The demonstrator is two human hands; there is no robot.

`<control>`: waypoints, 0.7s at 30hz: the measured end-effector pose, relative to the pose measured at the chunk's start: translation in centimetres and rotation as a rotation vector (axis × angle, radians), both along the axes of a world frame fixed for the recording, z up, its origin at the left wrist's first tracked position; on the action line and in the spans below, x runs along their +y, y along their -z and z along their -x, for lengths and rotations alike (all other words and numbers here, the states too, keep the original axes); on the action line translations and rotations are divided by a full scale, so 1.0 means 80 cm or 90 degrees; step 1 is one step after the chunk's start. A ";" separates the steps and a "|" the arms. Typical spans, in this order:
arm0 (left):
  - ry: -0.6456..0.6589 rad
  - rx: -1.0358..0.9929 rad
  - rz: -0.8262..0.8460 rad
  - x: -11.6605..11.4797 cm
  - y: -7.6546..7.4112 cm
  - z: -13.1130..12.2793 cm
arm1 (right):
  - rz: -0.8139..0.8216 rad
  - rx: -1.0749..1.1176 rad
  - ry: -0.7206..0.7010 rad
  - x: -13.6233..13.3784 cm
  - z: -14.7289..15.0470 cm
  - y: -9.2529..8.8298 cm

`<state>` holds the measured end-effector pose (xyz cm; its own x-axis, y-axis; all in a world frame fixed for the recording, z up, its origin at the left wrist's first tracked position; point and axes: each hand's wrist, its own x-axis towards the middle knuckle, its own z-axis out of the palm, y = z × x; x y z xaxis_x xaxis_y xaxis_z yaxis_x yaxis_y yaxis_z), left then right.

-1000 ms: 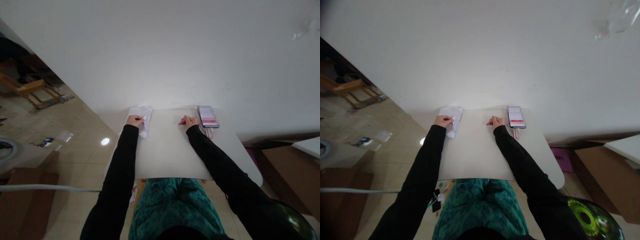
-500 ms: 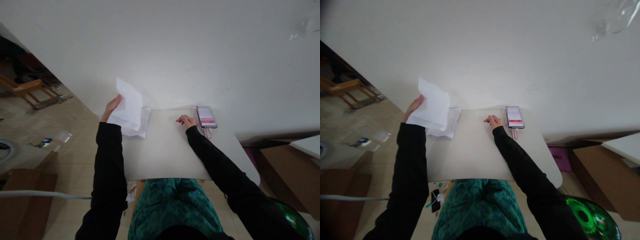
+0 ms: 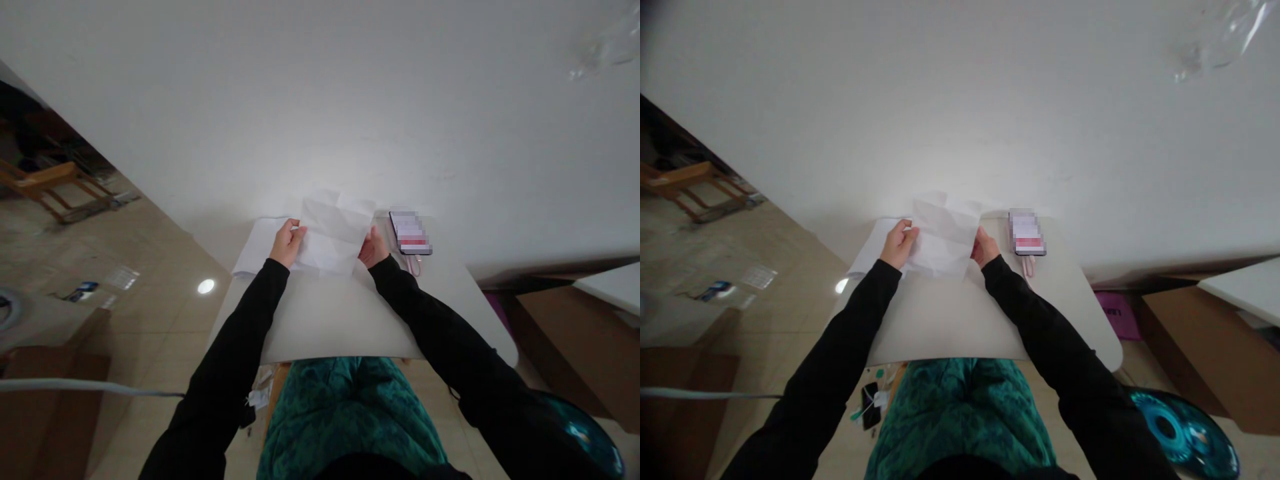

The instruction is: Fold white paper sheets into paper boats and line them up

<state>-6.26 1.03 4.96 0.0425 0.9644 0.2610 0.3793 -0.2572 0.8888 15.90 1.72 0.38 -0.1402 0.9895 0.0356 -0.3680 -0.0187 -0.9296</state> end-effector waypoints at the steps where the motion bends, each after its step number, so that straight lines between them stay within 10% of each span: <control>1: -0.017 0.002 -0.013 0.001 0.004 -0.001 | 0.001 -0.005 -0.003 -0.003 -0.001 -0.002; 7: -0.113 0.068 -0.110 -0.001 0.020 -0.012 | -0.071 -0.104 0.154 -0.018 0.008 0.001; 12: -0.009 -0.018 0.007 -0.009 0.011 -0.013 | -0.125 -0.094 0.231 -0.011 -0.010 0.009; 21: 0.053 -0.107 0.054 -0.015 0.023 -0.026 | -0.084 -0.156 0.091 -0.023 -0.036 0.027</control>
<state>-4.14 -0.15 3.15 0.0855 0.9781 0.1898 0.2049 -0.2037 0.9574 18.74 -0.13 -1.74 -0.0200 0.9888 0.1478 -0.1229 0.1443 -0.9819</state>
